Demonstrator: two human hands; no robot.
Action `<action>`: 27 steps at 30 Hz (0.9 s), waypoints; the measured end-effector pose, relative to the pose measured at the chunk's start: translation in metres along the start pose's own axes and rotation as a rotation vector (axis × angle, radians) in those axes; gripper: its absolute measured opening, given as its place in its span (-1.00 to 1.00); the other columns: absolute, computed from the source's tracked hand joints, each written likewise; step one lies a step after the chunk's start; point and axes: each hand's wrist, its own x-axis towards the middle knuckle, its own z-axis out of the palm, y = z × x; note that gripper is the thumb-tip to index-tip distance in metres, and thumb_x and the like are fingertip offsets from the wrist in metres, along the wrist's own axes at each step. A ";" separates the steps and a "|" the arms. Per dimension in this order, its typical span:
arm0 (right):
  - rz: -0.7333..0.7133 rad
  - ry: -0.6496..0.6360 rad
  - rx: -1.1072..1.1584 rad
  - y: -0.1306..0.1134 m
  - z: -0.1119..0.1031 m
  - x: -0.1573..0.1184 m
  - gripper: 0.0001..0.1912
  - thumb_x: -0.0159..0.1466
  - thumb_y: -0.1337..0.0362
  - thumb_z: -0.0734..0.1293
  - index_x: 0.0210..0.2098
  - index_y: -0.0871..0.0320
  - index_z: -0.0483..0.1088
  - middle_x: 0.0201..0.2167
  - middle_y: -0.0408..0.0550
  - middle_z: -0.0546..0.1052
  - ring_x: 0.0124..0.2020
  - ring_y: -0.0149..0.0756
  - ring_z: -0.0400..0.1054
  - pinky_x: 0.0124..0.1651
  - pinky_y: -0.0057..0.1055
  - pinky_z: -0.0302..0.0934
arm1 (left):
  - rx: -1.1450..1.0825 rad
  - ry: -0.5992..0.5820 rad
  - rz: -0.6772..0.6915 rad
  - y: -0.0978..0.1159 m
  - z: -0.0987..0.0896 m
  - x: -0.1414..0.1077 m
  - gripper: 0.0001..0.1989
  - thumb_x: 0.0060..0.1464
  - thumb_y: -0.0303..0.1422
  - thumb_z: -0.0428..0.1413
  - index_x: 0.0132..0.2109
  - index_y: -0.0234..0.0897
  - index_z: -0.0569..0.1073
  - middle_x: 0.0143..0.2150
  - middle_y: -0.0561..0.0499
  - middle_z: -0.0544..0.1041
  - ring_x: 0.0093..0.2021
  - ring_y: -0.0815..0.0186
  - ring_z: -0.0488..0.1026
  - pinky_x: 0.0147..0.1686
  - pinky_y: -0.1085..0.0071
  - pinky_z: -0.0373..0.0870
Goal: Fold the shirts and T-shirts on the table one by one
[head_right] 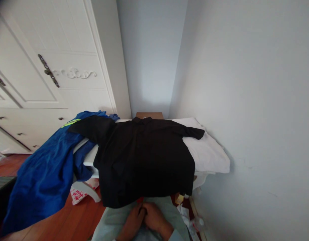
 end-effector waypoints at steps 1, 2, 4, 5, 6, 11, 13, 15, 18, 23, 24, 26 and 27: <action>0.029 0.022 0.032 0.008 0.002 0.006 -0.68 0.03 0.51 0.18 -0.32 0.17 0.49 -0.41 -0.07 0.54 -0.48 -0.30 0.40 -0.39 -0.42 0.27 | -0.028 0.011 0.000 -0.004 -0.002 0.004 -0.59 0.09 -0.21 -0.10 -0.10 -0.29 0.53 -0.08 -0.22 0.60 0.00 0.03 0.51 0.11 0.17 0.34; 0.053 0.041 0.066 0.014 0.002 0.011 -0.68 0.02 0.51 0.17 -0.32 0.17 0.48 -0.45 -0.11 0.52 -0.56 -0.35 0.36 -0.48 -0.46 0.22 | -0.062 0.028 0.009 -0.007 -0.004 0.007 -0.58 0.10 -0.16 -0.10 -0.10 -0.29 0.52 -0.07 -0.22 0.60 0.02 0.04 0.50 0.12 0.20 0.33; 0.076 0.065 0.124 0.020 0.003 0.018 -0.70 0.00 0.51 0.17 -0.35 0.17 0.44 -0.49 -0.17 0.48 -0.63 -0.41 0.30 -0.58 -0.52 0.14 | -0.123 0.053 0.014 -0.010 -0.006 0.011 -0.54 0.09 -0.08 -0.07 -0.10 -0.29 0.52 -0.03 -0.22 0.58 0.07 0.05 0.48 0.16 0.23 0.30; 0.075 0.070 0.143 0.020 0.003 0.019 -0.72 -0.01 0.50 0.17 -0.37 0.16 0.42 -0.51 -0.19 0.46 -0.65 -0.43 0.28 -0.61 -0.54 0.12 | -0.142 0.055 0.001 -0.011 -0.006 0.013 -0.51 0.06 -0.03 -0.04 -0.10 -0.30 0.52 -0.01 -0.23 0.58 0.09 0.04 0.48 0.17 0.24 0.29; 0.072 0.070 0.154 0.020 0.002 0.019 -0.74 -0.02 0.49 0.18 -0.39 0.16 0.41 -0.54 -0.21 0.44 -0.67 -0.44 0.27 -0.62 -0.54 0.11 | -0.155 0.054 -0.015 -0.012 -0.006 0.014 -0.48 0.03 0.00 -0.02 -0.09 -0.31 0.52 0.00 -0.25 0.58 0.09 0.03 0.48 0.17 0.25 0.29; 0.038 0.062 0.163 0.020 0.003 0.015 -0.75 0.00 0.47 0.19 -0.38 0.17 0.42 -0.57 -0.24 0.42 -0.68 -0.47 0.26 -0.64 -0.57 0.10 | -0.180 0.048 -0.025 -0.015 -0.004 0.014 -0.48 0.01 0.00 -0.02 -0.08 -0.29 0.52 0.00 -0.22 0.58 0.08 0.05 0.48 0.16 0.25 0.30; 0.017 0.083 0.139 0.024 0.005 0.014 -0.74 0.01 0.48 0.18 -0.36 0.17 0.43 -0.52 -0.22 0.44 -0.66 -0.47 0.27 -0.63 -0.58 0.10 | -0.187 0.031 -0.004 -0.016 -0.004 0.014 -0.54 0.04 -0.03 -0.03 -0.13 -0.27 0.52 -0.05 -0.19 0.59 0.04 0.06 0.49 0.12 0.25 0.33; 0.010 0.098 0.117 0.029 0.006 0.014 -0.73 0.02 0.48 0.18 -0.35 0.17 0.44 -0.49 -0.20 0.46 -0.64 -0.47 0.28 -0.60 -0.58 0.11 | -0.197 0.020 0.023 -0.016 -0.004 0.014 -0.59 0.06 -0.06 -0.02 -0.17 -0.27 0.51 -0.09 -0.17 0.59 0.00 0.07 0.51 0.10 0.26 0.34; 0.005 0.096 0.118 0.033 0.008 0.015 -0.73 0.02 0.49 0.18 -0.35 0.17 0.44 -0.47 -0.18 0.47 -0.62 -0.45 0.29 -0.58 -0.57 0.12 | -0.212 0.019 0.034 -0.019 -0.002 0.015 -0.61 0.08 -0.07 -0.02 -0.19 -0.27 0.51 -0.12 -0.17 0.60 0.01 0.06 0.51 0.11 0.25 0.33; 0.014 0.083 0.149 0.027 0.006 0.014 -0.76 0.03 0.48 0.19 -0.37 0.16 0.43 -0.50 -0.19 0.45 -0.64 -0.45 0.28 -0.61 -0.56 0.11 | -0.214 0.025 -0.006 -0.025 -0.003 0.017 -0.49 0.04 -0.01 0.01 -0.07 -0.31 0.52 -0.01 -0.24 0.57 0.09 0.01 0.47 0.17 0.22 0.29; 0.019 0.082 0.144 0.025 0.005 0.014 -0.76 0.03 0.48 0.19 -0.37 0.15 0.43 -0.51 -0.20 0.45 -0.65 -0.45 0.27 -0.62 -0.56 0.10 | -0.214 0.026 -0.012 -0.024 -0.003 0.017 -0.47 0.03 -0.01 0.01 -0.05 -0.32 0.52 0.01 -0.25 0.57 0.10 0.01 0.47 0.18 0.22 0.28; 0.020 0.084 0.119 0.022 0.005 0.012 -0.76 0.05 0.47 0.19 -0.36 0.14 0.43 -0.52 -0.20 0.44 -0.67 -0.45 0.26 -0.62 -0.55 0.09 | -0.216 0.016 -0.010 -0.022 -0.005 0.016 -0.49 0.03 -0.02 0.01 -0.07 -0.33 0.53 0.01 -0.26 0.57 0.10 0.00 0.47 0.19 0.21 0.28; 0.015 0.089 0.107 0.020 0.005 0.011 -0.77 0.06 0.47 0.19 -0.36 0.14 0.43 -0.53 -0.20 0.44 -0.67 -0.44 0.26 -0.62 -0.55 0.09 | -0.218 0.009 -0.004 -0.020 -0.005 0.016 -0.50 0.03 -0.03 0.01 -0.09 -0.32 0.53 0.00 -0.26 0.57 0.10 0.00 0.47 0.19 0.21 0.28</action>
